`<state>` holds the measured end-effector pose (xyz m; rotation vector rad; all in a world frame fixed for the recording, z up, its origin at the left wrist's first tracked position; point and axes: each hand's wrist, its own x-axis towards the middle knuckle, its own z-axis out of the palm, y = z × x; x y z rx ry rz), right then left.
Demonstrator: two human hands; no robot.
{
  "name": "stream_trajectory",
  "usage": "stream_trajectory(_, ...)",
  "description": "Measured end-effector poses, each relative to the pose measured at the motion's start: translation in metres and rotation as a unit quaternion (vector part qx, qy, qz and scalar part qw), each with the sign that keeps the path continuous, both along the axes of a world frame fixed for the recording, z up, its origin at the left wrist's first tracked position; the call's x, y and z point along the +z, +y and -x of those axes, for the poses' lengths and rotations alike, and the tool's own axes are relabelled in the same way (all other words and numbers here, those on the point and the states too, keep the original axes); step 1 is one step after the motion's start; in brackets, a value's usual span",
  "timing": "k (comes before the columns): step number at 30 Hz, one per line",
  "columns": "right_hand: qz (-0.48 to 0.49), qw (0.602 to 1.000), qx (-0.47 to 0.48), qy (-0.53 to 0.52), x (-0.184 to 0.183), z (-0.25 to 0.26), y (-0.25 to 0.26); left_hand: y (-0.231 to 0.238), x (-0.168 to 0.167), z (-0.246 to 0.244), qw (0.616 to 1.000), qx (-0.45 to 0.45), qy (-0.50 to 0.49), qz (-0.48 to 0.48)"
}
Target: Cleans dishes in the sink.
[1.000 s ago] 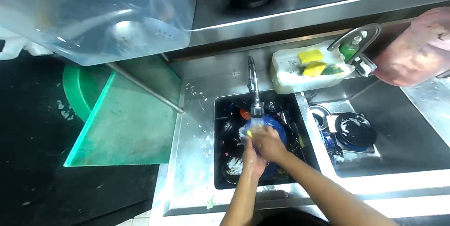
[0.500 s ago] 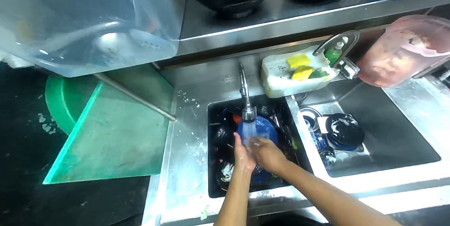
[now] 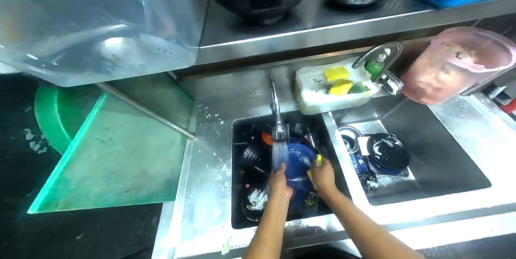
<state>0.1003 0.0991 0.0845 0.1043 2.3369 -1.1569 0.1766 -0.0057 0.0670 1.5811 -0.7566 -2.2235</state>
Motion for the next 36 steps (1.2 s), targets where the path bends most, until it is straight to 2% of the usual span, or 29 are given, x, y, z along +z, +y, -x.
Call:
stream_trajectory(2, 0.134, 0.985, -0.102, -0.04, 0.022, -0.025, -0.007, 0.003, -0.005, 0.011, 0.999, -0.004, -0.026, 0.037)
stream_trajectory(4, 0.225, 0.966, -0.115, -0.061, 0.055, -0.027, -0.014, 0.012, 0.0, 0.022, 1.0, -0.013, -0.006, 0.004)
stream_trajectory(7, 0.233, 0.97, -0.068, -0.001, 0.084, 0.011, -0.015, 0.019, 0.018, 0.03, 0.985, -0.08, 0.048, -0.143)
stream_trajectory(10, 0.25, 0.964, -0.073, -0.043, 0.102, 0.053, -0.006, 0.024, 0.03, 0.022, 0.937, -0.229, 0.146, -0.218)
stream_trajectory(12, 0.339, 0.922, -0.107, -0.151, 0.082, 0.049, 0.001, 0.027, 0.03, 0.017, 0.922, -0.313, 0.18, -0.14)
stream_trajectory(14, 0.421, 0.863, -0.164, -0.226, 0.048, 0.024, 0.003, 0.03, 0.023, 0.019, 0.935, -0.345, 0.082, -0.003)
stream_trajectory(15, 0.445, 0.835, -0.186, -0.264, 0.034, 0.01, 0.004, 0.032, 0.015, 0.021, 0.942, -0.332, 0.012, 0.05)
stream_trajectory(17, 0.444, 0.812, -0.176, -0.335, 0.016, -0.014, 0.006, 0.032, 0.0, 0.016, 0.945, -0.28, -0.107, 0.134)
stream_trajectory(19, 0.416, 0.831, -0.107, -0.354, 0.015, -0.022, 0.01, 0.022, -0.016, 0.011, 0.928, -0.23, -0.189, 0.224)
stream_trajectory(21, 0.372, 0.873, -0.002, -0.316, 0.025, -0.017, 0.025, 0.01, -0.03, 0.004, 0.913, -0.21, -0.206, 0.283)
stream_trajectory(23, 0.318, 0.913, 0.052, -0.25, 0.025, -0.002, 0.04, 0.006, -0.037, -0.004, 0.913, -0.225, -0.137, 0.313)
stream_trajectory(24, 0.301, 0.928, 0.042, -0.217, 0.02, 0.009, 0.046, 0.002, -0.035, -0.005, 0.911, -0.255, -0.089, 0.312)
stream_trajectory(26, 0.314, 0.935, -0.028, -0.163, 0.008, 0.032, 0.068, -0.008, -0.028, -0.008, 0.891, -0.346, -0.027, 0.293)
stream_trajectory(28, 0.349, 0.918, -0.149, -0.113, -0.006, 0.051, 0.098, -0.02, -0.026, -0.019, 0.859, -0.427, -0.042, 0.279)
stream_trajectory(30, 0.367, 0.878, -0.299, -0.068, -0.025, 0.063, 0.127, -0.034, -0.038, -0.044, 0.817, -0.471, -0.159, 0.294)
stream_trajectory(32, 0.354, 0.822, -0.445, -0.037, -0.045, 0.07, 0.148, -0.042, -0.054, -0.072, 0.776, -0.465, -0.295, 0.308)
stream_trajectory(34, 0.363, 0.751, -0.551, -0.035, -0.067, 0.076, 0.163, -0.042, -0.072, -0.091, 0.78, -0.43, -0.352, 0.287)
stream_trajectory(36, 0.4, 0.674, -0.619, -0.045, -0.09, 0.083, 0.176, -0.035, -0.085, -0.098, 0.824, -0.401, -0.323, 0.235)
